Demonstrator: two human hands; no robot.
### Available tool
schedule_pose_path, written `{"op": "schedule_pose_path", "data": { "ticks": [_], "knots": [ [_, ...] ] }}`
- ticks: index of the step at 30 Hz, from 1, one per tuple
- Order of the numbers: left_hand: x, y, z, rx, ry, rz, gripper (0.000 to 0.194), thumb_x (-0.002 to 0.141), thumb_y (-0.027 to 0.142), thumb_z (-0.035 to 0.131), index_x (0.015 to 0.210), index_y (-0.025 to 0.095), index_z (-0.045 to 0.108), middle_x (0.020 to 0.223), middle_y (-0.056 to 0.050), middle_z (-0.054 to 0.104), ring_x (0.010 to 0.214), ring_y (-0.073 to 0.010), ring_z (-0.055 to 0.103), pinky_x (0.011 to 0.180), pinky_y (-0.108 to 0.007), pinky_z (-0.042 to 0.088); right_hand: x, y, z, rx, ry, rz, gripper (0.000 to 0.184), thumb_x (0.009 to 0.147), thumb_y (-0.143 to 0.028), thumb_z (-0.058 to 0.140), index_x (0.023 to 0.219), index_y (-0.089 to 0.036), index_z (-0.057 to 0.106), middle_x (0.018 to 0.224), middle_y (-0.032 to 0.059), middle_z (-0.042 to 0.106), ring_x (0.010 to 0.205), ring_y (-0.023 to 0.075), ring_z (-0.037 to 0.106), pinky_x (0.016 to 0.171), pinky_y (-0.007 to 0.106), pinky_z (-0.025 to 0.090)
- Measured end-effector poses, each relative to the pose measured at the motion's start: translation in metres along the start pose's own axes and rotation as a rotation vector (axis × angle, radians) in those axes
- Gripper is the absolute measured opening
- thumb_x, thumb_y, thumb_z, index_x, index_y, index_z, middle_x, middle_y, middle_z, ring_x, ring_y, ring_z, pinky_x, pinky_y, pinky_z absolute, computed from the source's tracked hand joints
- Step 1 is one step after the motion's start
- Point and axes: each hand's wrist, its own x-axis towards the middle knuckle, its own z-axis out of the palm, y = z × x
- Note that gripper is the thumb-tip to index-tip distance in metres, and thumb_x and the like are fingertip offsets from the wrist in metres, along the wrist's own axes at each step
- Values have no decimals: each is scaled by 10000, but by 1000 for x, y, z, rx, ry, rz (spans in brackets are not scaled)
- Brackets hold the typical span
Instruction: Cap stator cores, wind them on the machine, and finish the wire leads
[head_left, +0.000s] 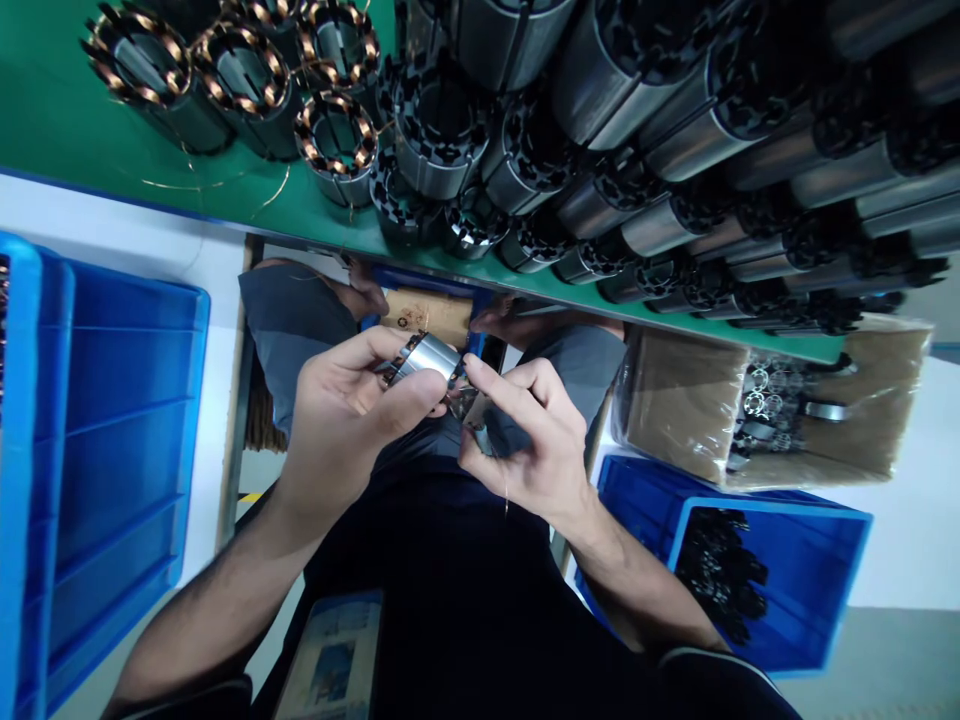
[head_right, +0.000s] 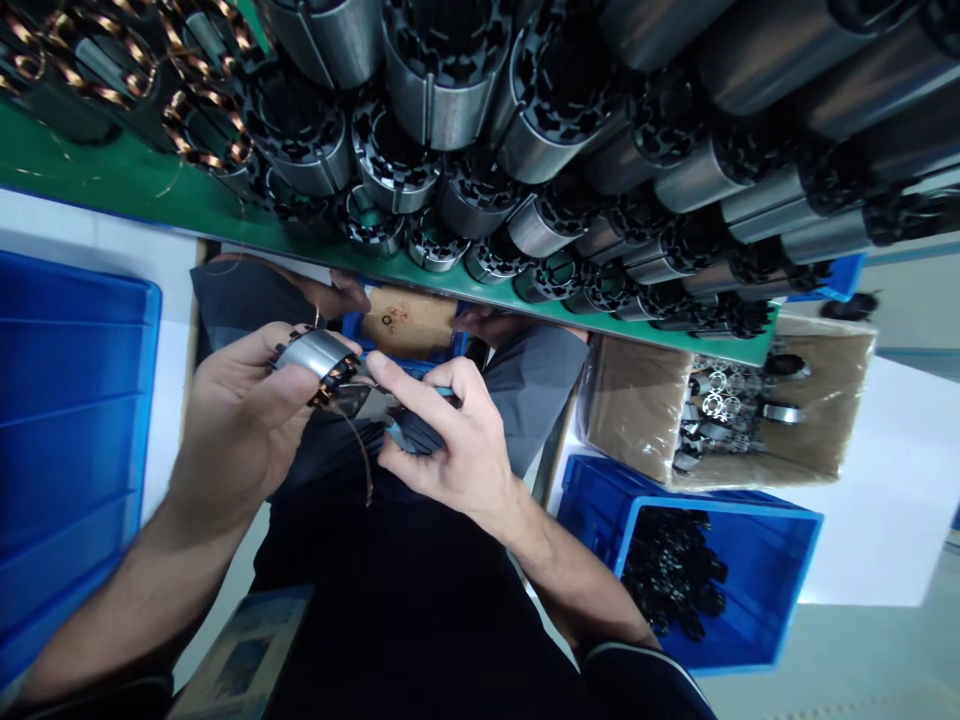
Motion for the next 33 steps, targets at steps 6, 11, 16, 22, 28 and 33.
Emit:
{"op": "schedule_pose_path", "data": {
  "ticks": [6,11,16,22,28,33],
  "knots": [
    [2,0,5,-12,-17,7,176,982,316,1045,949,231,894,915,-8,833,801,-154,794,761,-253,727,1,-2,-3,48,13,39,859,1079,-124,855,1850,-447,659,1099,10,654,929,176,670,825,302,665],
    [4,-9,11,-11,14,5,242,951,381,1070,959,221,888,947,-30,859,831,-169,823,771,-265,756,0,4,-7,92,-60,77,681,1159,-207,831,1805,-394,721,1043,9,689,869,175,666,822,310,664],
    [7,-15,-12,46,319,11,495,878,599,1078,960,211,782,961,-29,842,818,-189,872,674,-233,718,1,24,-4,105,-215,229,649,1149,-242,772,1797,-233,730,1007,17,735,836,190,684,836,323,659],
    [-39,57,-173,641,908,336,450,944,666,761,1122,269,644,1138,-57,835,1102,-279,901,1034,-444,762,-17,63,8,-39,-382,346,706,1149,-446,686,1798,-172,713,1270,150,887,1066,304,876,987,405,719],
    [-91,137,-298,1132,1157,147,305,856,418,889,1053,207,787,1153,-105,848,1175,-320,785,1098,-457,667,-27,91,21,-6,-586,305,692,1153,-509,676,1791,-245,729,1320,152,908,1091,336,933,846,386,775],
    [-74,138,-337,1159,1067,-79,188,882,218,840,1053,177,774,1040,-78,855,968,-242,800,1038,-429,691,-20,93,34,19,-688,160,685,1165,-498,687,1825,-317,697,1550,137,892,1291,352,944,936,388,816]
  ]
}}
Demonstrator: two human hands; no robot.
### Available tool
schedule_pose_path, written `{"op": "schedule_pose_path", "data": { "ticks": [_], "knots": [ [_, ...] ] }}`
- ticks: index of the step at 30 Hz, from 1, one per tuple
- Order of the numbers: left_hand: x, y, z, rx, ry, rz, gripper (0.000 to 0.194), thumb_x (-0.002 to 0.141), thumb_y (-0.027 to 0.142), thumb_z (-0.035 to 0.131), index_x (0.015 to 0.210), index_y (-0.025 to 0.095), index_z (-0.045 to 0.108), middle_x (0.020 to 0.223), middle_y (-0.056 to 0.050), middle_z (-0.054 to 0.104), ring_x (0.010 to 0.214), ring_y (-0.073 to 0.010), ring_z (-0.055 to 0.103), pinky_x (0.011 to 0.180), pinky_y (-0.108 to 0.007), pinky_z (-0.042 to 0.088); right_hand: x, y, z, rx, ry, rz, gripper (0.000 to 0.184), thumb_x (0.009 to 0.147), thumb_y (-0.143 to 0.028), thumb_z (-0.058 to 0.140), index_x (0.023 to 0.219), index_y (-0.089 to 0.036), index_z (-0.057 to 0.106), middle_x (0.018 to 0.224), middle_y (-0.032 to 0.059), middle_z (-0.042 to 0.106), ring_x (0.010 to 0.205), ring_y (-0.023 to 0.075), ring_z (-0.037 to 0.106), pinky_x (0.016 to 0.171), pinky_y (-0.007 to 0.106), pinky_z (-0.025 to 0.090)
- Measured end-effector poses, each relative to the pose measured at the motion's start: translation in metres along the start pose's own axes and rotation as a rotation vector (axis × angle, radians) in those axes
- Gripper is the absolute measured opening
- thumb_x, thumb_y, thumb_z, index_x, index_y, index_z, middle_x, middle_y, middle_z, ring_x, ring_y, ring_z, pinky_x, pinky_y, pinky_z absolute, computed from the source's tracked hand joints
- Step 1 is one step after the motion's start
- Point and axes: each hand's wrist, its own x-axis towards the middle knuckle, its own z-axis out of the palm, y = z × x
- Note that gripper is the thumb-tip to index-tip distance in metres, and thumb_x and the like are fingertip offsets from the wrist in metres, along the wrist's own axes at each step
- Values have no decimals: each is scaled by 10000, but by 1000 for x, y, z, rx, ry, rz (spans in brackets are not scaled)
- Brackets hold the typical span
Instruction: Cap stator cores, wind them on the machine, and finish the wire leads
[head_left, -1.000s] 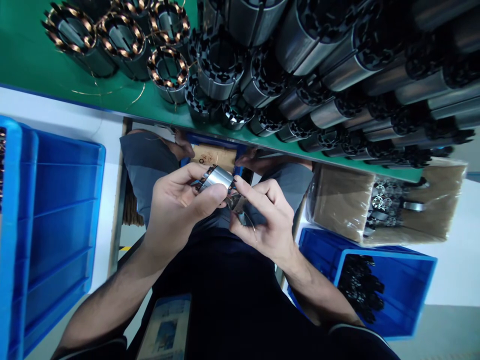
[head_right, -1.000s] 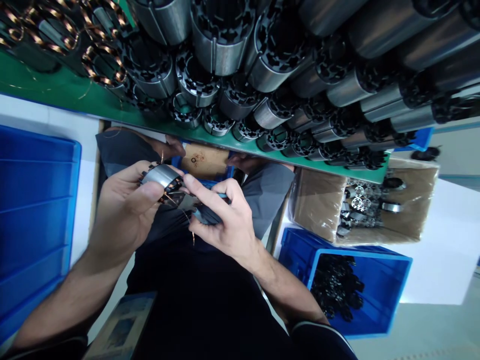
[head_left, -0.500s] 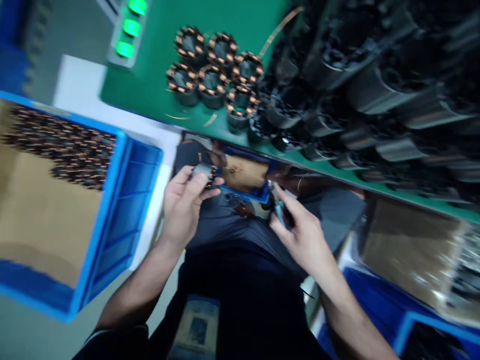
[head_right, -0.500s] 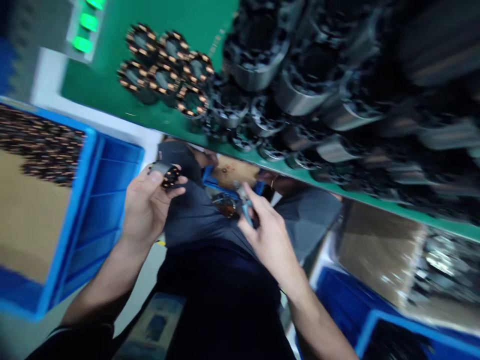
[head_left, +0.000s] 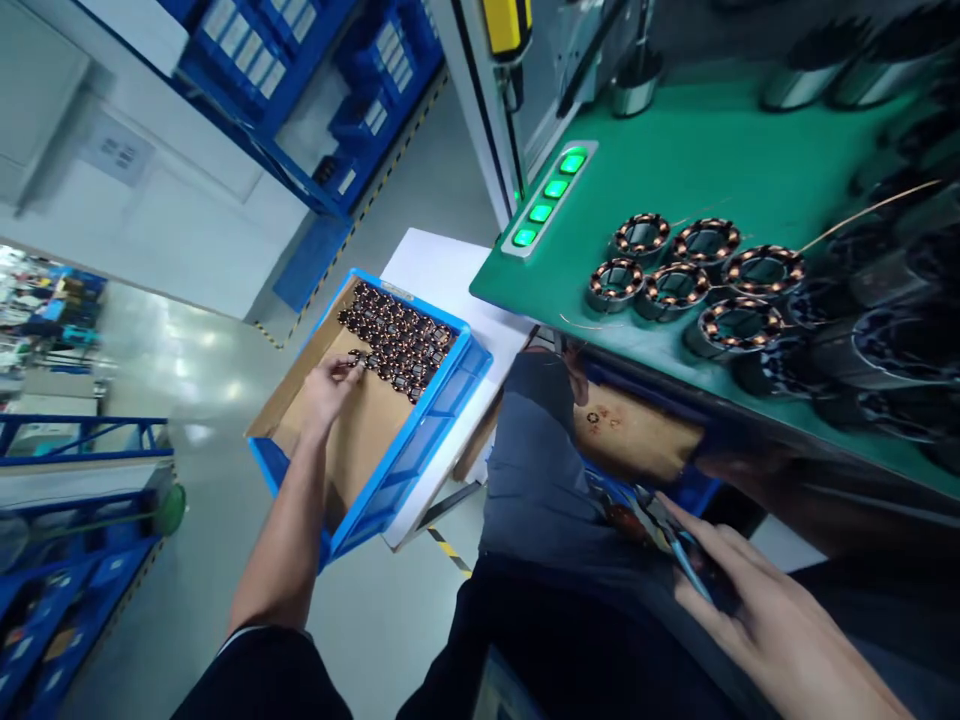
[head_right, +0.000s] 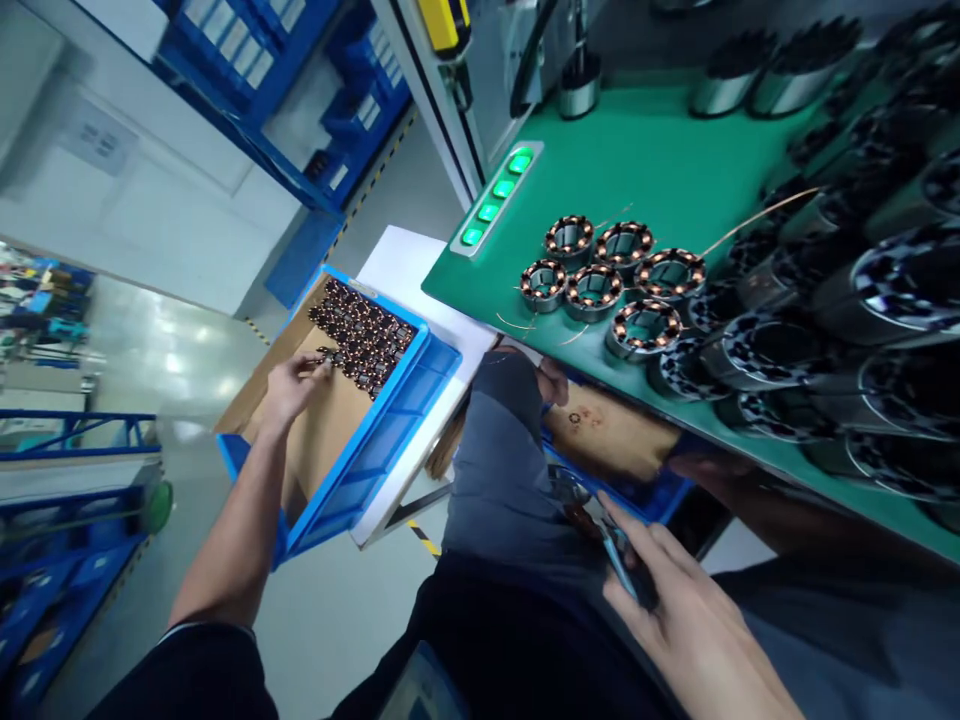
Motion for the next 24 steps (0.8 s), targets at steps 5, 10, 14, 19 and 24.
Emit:
{"op": "schedule_pose_path", "data": {
  "ticks": [5,10,14,19,24],
  "knots": [
    [-2,19,-7,-16,-29,69,278,883,201,790,1147,212,704,1188,-119,879,1116,-277,867,1081,-439,717,0,-5,3,5,38,27,656,1145,-484,700,1764,-276,761,1525,166,905,1282,368,954,960,407,824],
    [-48,99,13,-202,20,492,466,1038,533,878,1412,270,791,1536,-133,829,1419,-341,803,1201,-493,687,-2,-34,-3,53,3,109,637,1119,-375,680,1732,-236,781,1465,166,917,1157,317,958,1084,462,800],
    [-82,187,70,-289,-92,1089,318,1150,477,840,1426,320,854,1658,-121,778,1560,-351,724,1324,-576,623,-4,-73,-11,54,28,131,660,1059,-277,684,1707,-230,798,1308,141,923,1111,306,941,1075,475,796],
    [-74,238,126,-113,-54,1216,175,1141,404,855,1216,258,916,1672,-165,748,1605,-442,627,1384,-720,525,-20,-86,-18,89,103,115,672,1041,-238,701,1704,-255,804,1221,112,899,1086,297,924,1071,462,793],
    [-101,230,106,-385,-61,1161,83,1087,349,906,1061,287,856,1429,-84,877,1407,-352,797,1253,-580,653,-38,-75,-11,113,236,150,599,1117,-291,689,1700,-223,804,1306,139,909,1188,301,920,1108,460,774]
  ]
}}
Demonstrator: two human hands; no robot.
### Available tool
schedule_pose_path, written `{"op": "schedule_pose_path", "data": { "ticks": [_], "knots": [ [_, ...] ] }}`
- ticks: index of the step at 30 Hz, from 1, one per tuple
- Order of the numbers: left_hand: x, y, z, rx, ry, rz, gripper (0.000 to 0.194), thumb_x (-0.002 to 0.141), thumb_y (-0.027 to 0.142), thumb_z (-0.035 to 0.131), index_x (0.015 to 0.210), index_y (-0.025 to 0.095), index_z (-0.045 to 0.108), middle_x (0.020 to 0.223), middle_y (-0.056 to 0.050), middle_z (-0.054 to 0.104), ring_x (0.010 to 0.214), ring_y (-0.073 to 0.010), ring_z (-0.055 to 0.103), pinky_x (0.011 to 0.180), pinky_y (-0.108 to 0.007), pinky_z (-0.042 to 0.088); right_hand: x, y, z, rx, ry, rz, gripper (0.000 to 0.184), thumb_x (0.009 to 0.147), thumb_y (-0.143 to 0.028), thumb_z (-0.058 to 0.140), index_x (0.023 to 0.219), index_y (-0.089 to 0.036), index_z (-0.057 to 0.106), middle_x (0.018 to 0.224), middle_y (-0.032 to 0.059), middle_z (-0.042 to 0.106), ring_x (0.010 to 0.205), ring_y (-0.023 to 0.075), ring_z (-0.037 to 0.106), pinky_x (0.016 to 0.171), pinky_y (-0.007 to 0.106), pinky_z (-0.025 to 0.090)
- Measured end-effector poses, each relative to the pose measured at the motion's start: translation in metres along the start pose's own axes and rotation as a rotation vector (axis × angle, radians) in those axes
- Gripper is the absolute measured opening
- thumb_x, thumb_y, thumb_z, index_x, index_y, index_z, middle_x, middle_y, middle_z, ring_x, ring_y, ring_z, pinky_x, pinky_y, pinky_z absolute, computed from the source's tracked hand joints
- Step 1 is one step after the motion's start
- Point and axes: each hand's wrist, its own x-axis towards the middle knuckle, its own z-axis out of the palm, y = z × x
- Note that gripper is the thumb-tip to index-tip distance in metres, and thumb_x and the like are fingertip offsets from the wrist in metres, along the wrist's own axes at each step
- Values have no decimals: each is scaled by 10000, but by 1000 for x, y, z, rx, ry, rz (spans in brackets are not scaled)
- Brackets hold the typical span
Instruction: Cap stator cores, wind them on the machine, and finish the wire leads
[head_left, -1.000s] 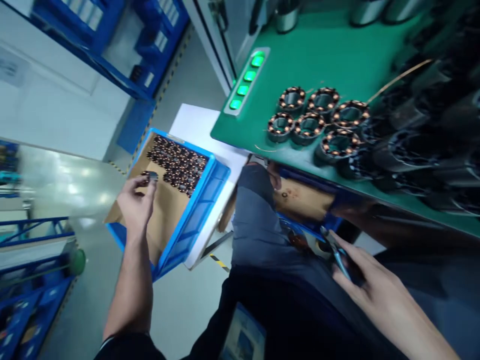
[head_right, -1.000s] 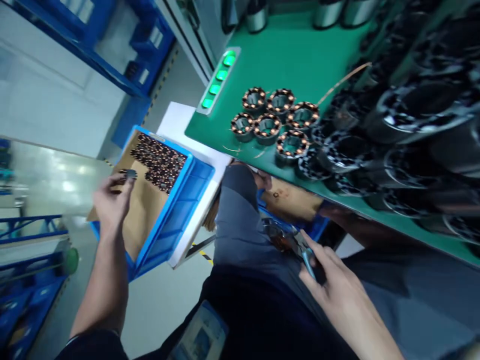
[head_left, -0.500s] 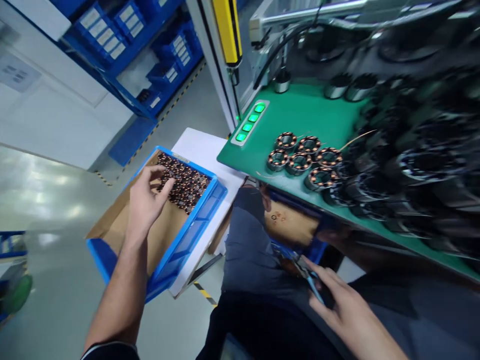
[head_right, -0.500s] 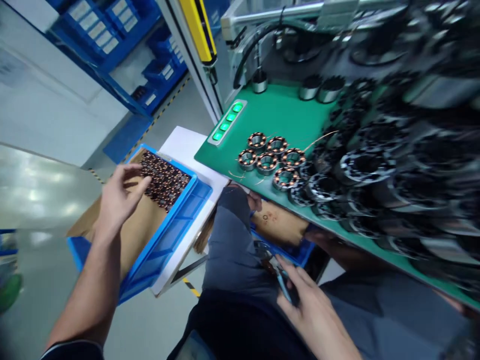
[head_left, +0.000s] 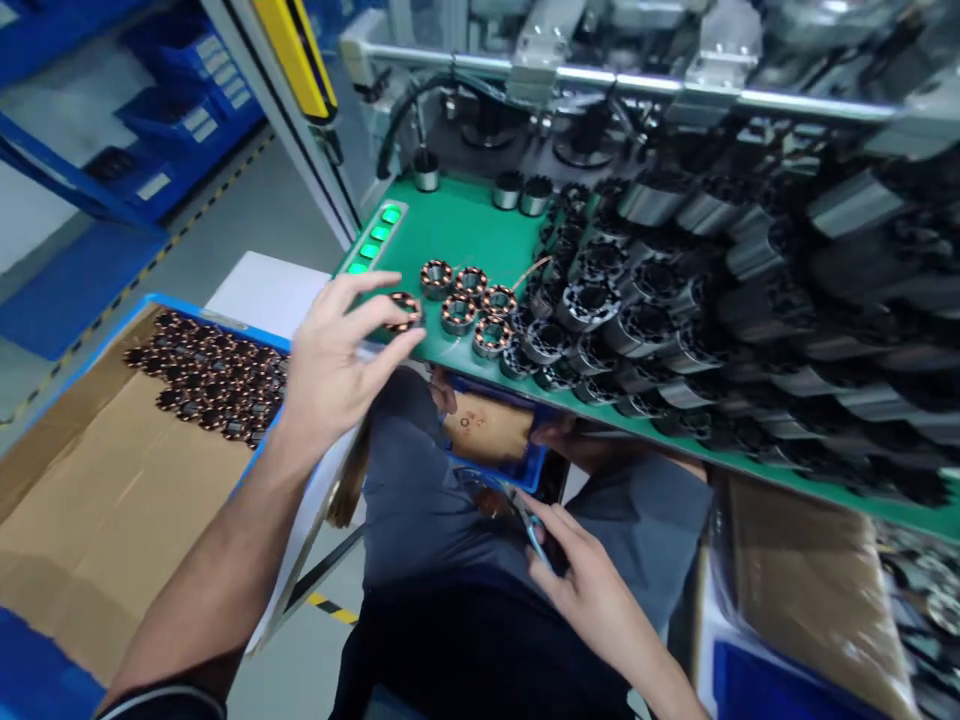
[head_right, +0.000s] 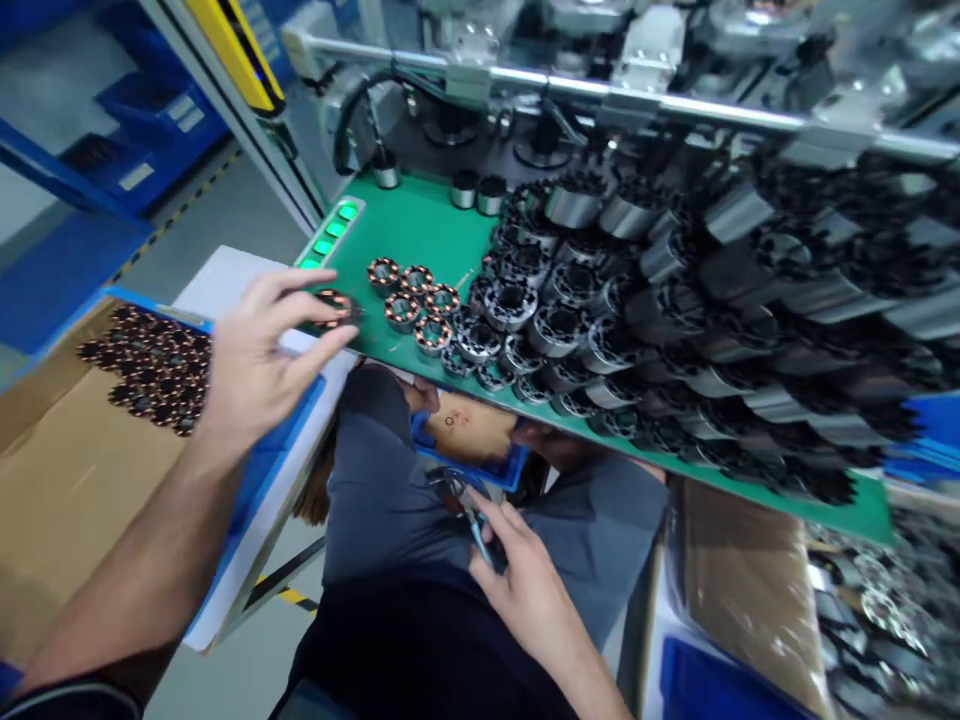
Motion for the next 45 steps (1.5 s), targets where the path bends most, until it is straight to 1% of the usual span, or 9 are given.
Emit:
{"op": "schedule_pose_path", "data": {
  "ticks": [3,8,18,24,27,31,35,38,45],
  "knots": [
    [-25,53,-7,-143,-31,-36,125,1036,260,921,993,278,805,1225,-31,913,1139,-254,884,987,-393,720,-7,-13,-1,66,118,-51,553,1214,-323,629,1736,-210,773,1368,162,900,1216,292,892,1105,444,751],
    [-60,110,12,-174,-99,-14,179,983,326,1010,964,297,834,1160,-26,909,973,-225,866,811,-353,710,-3,-46,-12,219,211,-178,574,1242,-321,627,1806,-243,699,1066,66,785,925,226,748,865,370,697],
    [-72,116,30,-236,-135,25,255,1011,340,1031,935,281,795,1099,-20,899,880,-183,843,707,-306,666,1,-47,-19,333,184,-233,612,1211,-249,650,1822,-279,677,1441,108,873,1124,248,759,1037,439,697],
    [-75,119,30,-241,-159,39,255,998,279,1028,939,252,781,1104,-23,910,882,-158,851,715,-264,655,0,-47,-18,301,226,-251,670,1134,-133,619,1774,-289,735,1325,83,926,938,214,747,874,378,703],
    [-78,118,31,-264,-163,6,261,981,289,1045,939,257,789,1107,-21,908,884,-166,851,721,-270,667,4,-45,-17,337,230,-287,728,1053,-45,629,1714,-306,789,1511,65,926,1031,213,863,951,376,738],
    [-83,112,39,-436,-192,-174,264,955,332,1070,940,265,814,1109,-34,894,954,-207,863,765,-299,704,13,-39,-15,332,229,-207,649,1063,-55,626,1642,-255,841,1522,75,922,1179,240,907,1059,393,741],
    [-86,108,53,-908,-207,-631,284,1008,479,1027,990,241,874,1038,-52,867,883,-207,856,642,-253,696,18,-31,-13,134,309,-186,709,1045,-147,719,1748,-226,758,1114,53,813,931,213,743,880,380,715],
    [-85,112,60,-1095,-195,-882,269,978,467,1059,959,241,915,962,-33,854,825,-182,853,634,-214,701,19,-30,-10,4,404,-286,742,1027,-165,800,1762,-253,752,1045,23,653,931,207,659,848,361,684],
    [-81,125,66,-1231,-220,-978,214,934,365,1078,891,225,922,919,-27,840,815,-148,801,681,-186,718,19,-36,-4,-72,521,-363,858,1059,-131,846,1856,-392,663,1097,25,630,949,205,646,790,330,636]
  ]
}}
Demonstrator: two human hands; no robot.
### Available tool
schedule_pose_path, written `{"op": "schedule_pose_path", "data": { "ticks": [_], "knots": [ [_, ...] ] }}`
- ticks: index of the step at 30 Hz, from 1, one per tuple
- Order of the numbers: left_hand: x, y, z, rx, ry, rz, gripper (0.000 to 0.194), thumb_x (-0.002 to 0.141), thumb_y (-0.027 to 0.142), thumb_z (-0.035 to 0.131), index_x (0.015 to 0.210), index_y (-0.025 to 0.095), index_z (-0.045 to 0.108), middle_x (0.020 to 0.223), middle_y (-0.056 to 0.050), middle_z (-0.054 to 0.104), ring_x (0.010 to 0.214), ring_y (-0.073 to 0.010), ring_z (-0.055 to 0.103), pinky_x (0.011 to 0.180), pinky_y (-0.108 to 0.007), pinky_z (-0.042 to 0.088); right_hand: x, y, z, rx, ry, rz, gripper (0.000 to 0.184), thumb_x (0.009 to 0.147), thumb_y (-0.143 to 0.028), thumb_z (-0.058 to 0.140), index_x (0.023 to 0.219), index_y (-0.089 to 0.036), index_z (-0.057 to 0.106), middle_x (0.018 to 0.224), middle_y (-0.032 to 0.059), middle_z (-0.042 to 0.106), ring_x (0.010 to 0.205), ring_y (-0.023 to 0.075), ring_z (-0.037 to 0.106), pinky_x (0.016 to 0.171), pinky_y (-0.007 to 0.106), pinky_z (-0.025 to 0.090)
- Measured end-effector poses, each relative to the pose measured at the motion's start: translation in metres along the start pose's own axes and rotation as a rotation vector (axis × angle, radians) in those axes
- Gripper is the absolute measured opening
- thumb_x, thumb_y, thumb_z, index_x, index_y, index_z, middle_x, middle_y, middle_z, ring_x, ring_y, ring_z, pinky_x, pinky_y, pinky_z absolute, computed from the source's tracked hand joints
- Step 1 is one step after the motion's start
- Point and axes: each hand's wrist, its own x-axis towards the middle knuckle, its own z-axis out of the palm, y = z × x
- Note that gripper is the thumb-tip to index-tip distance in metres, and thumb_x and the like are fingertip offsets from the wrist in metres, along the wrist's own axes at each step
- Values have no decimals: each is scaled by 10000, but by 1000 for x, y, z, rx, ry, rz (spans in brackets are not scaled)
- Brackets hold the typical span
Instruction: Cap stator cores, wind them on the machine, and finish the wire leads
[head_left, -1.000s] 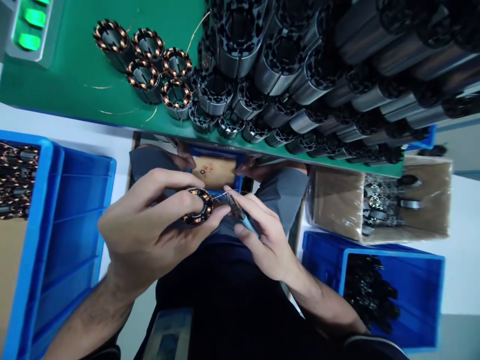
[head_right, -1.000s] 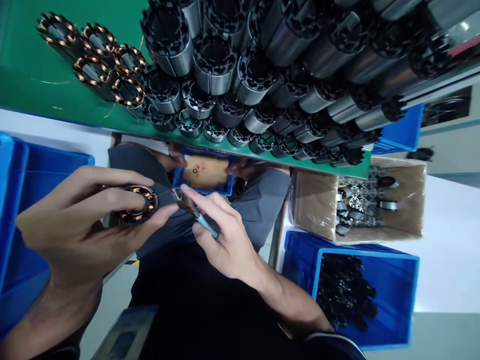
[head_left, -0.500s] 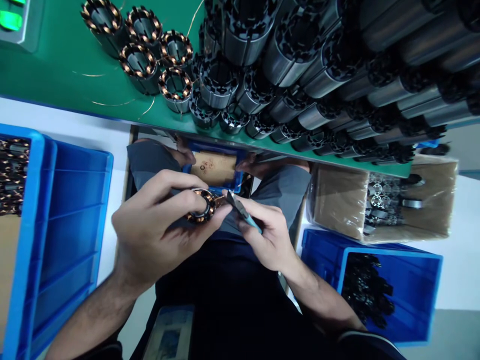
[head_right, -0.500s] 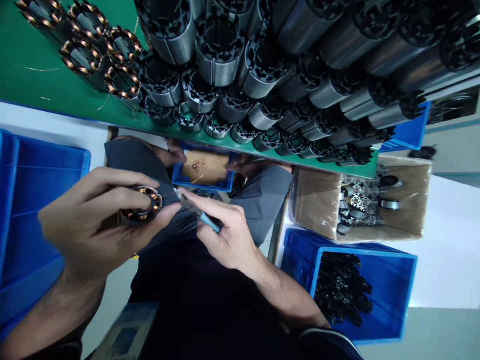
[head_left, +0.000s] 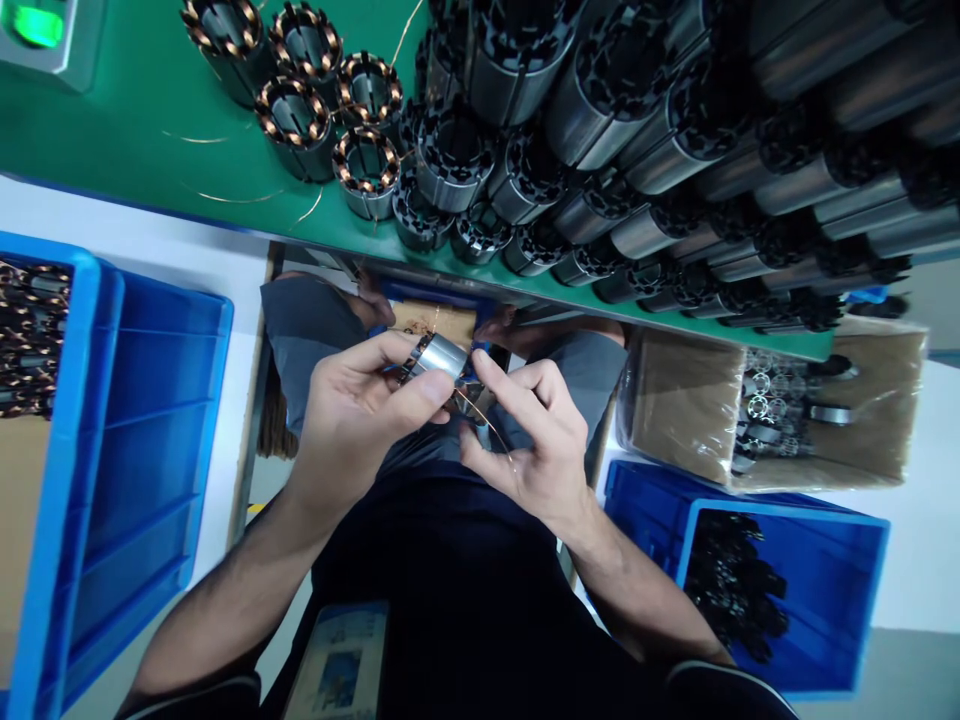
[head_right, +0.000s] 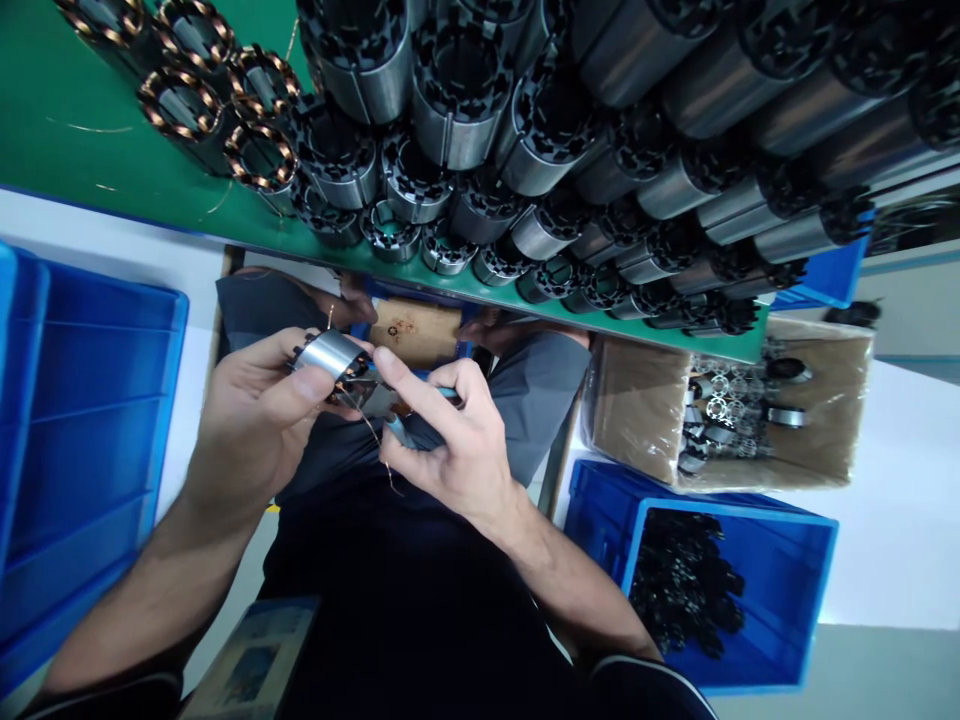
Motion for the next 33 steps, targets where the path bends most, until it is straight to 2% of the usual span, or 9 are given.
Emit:
{"op": "schedule_pose_path", "data": {
  "ticks": [8,12,15,18,20,22,24,28,33],
  "knots": [
    [1,-10,6,-38,15,12,236,921,394,1087,914,224,924,907,-21,836,785,-139,796,661,-172,705,-1,8,-6,127,-87,57,850,1138,-144,845,1880,-481,602,1062,-3,613,908,170,647,827,279,642],
    [8,-20,-2,-30,184,66,430,886,570,1100,933,208,872,937,-32,845,782,-168,847,624,-195,700,2,22,-2,160,-233,156,702,1155,-210,793,1841,-319,689,1020,9,691,850,178,653,834,296,649],
    [8,-13,-55,63,397,169,522,858,646,1095,980,213,829,1006,-31,855,837,-167,876,673,-193,697,1,38,2,79,-330,283,684,1149,-282,722,1823,-169,699,1058,73,804,855,227,726,855,351,673],
    [-11,26,-151,355,710,390,517,875,678,997,998,234,764,1015,-20,827,976,-206,898,819,-274,731,-7,60,7,13,-404,320,695,1162,-409,679,1810,-161,710,1100,116,856,917,274,816,895,377,699],
    [-34,66,-218,734,978,472,512,878,712,880,1054,250,746,1100,-21,839,1076,-238,892,942,-373,739,-13,73,12,5,-445,319,707,1167,-464,656,1812,-180,709,1119,125,872,892,276,835,859,363,708],
    [-58,104,-273,907,1152,471,495,844,666,904,1043,239,752,1120,-29,834,1169,-268,851,1064,-452,693,-18,81,17,13,-496,311,709,1176,-506,631,1805,-189,717,1141,136,878,856,272,839,823,357,718],
    [-73,130,-313,1040,1202,358,413,831,567,926,997,220,776,1066,-32,830,1197,-294,816,1113,-496,655,-20,83,23,25,-560,300,704,1185,-532,606,1793,-201,731,1174,151,882,874,283,860,813,363,734],
    [-69,142,-352,1190,1096,91,273,812,415,912,931,203,789,825,-21,783,1036,-291,810,1096,-526,671,-20,81,34,-10,-652,281,701,1174,-543,586,1802,-266,728,1352,173,896,1103,342,921,878,410,772],
    [-50,140,-365,1179,960,122,459,1017,645,826,929,222,674,769,24,718,760,-160,753,817,-367,689,-23,82,39,-15,-649,278,683,1163,-547,591,1778,-301,754,1479,175,894,1256,376,926,977,466,793]
  ]
}}
